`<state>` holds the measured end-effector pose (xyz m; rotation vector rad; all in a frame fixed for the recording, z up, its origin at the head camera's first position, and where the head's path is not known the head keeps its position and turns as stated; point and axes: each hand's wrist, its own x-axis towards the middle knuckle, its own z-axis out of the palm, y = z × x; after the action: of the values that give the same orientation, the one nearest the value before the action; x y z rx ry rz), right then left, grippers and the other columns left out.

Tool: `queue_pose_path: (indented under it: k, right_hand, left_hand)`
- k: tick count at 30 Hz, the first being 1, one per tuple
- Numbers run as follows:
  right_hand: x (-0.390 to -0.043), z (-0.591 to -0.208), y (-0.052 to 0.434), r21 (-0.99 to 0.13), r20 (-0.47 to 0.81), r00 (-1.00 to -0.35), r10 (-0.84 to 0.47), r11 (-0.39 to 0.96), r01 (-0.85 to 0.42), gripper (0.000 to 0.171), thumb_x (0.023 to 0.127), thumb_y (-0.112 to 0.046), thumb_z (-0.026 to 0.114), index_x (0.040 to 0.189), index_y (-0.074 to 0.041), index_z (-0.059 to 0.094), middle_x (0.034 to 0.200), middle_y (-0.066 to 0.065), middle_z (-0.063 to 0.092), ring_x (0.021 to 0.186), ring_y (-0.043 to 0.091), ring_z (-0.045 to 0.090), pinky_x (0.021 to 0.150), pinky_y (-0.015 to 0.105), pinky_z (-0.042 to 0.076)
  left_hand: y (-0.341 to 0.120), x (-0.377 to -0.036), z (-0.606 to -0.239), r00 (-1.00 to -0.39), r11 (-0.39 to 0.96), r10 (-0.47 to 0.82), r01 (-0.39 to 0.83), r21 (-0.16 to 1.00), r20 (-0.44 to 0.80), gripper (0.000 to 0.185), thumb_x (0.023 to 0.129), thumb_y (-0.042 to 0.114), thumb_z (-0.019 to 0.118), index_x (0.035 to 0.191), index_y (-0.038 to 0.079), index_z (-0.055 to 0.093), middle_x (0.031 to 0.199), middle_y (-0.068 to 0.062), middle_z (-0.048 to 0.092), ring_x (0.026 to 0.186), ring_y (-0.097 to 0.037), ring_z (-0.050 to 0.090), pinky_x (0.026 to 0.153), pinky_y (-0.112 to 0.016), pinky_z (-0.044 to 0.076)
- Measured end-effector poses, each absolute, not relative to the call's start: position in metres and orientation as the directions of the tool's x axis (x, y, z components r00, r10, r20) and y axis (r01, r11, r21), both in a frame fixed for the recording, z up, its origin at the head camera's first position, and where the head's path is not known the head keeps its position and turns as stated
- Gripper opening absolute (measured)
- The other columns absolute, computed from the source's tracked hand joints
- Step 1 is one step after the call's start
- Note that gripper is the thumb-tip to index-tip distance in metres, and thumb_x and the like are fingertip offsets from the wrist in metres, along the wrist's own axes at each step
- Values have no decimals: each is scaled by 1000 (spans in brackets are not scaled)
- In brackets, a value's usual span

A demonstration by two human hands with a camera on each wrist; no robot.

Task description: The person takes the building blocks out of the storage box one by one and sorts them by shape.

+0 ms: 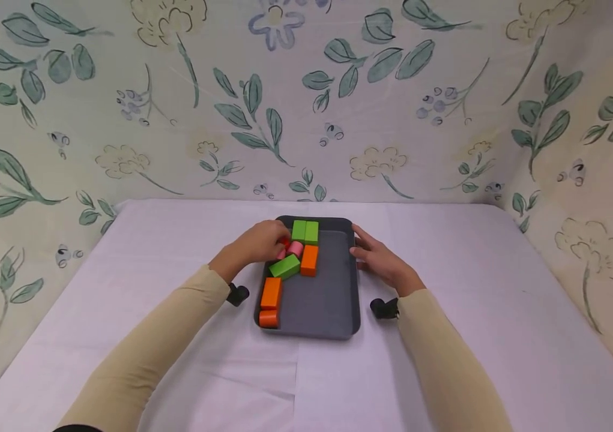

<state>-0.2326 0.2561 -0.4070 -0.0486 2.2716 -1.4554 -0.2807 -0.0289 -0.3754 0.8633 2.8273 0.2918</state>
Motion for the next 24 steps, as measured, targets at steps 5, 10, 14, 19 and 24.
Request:
queue_pose_path:
  k: [5, 10, 14, 19, 24]
  right_hand:
    - [-234, -407, 253, -869, -346, -902, -260, 451, 203, 74, 104, -21, 42, 159, -37, -6, 168, 19, 1, 153, 45, 14, 122, 59, 22]
    - [-234, -406, 252, -874, -343, -901, -265, 441, 203, 74, 105, -20, 42, 159, -36, -7, 168, 20, 0, 153, 45, 14, 122, 60, 22]
    - [-234, -406, 252, -867, -345, -901, -262, 456, 200, 75, 104, -21, 42, 159, -36, -7, 167, 20, 1, 153, 45, 14, 121, 60, 23]
    - [-234, -406, 253, -861, -352, -901, -253, 464, 206, 75, 104, -22, 42, 159, -36, -7, 168, 19, 0, 153, 45, 14, 121, 59, 23]
    - [-235, -407, 253, -862, -358, -899, -253, 459, 214, 76, 104, -21, 43, 159, -36, -7, 168, 19, 1, 153, 45, 15, 121, 59, 24]
  left_hand:
    - [-30, -281, -375, -832, 826, 545, 512, 236, -101, 20, 91, 7, 58, 107, 7, 71, 101, -7, 64, 94, -24, 55, 84, -32, 50]
    - [-26, -282, -376, -847, 843, 522, 494, 215, -101, 15, 92, 9, 60, 102, 8, 71, 94, -5, 64, 91, -23, 56, 81, -31, 51]
    - [-21, -280, -374, -868, 868, 484, 461, 187, -108, 15, 94, 14, 58, 102, 8, 69, 96, -6, 63, 91, -23, 55, 82, -32, 51]
    - [-15, -279, -373, -890, 893, 443, 426, 147, -106, 14, 93, 17, 59, 101, 8, 67, 100, -6, 62, 91, -23, 55, 79, -32, 51]
    - [-10, -281, -374, -898, 903, 426, 412, 124, -115, 11, 90, 17, 65, 98, 9, 67, 97, -4, 63, 88, -21, 57, 76, -30, 53]
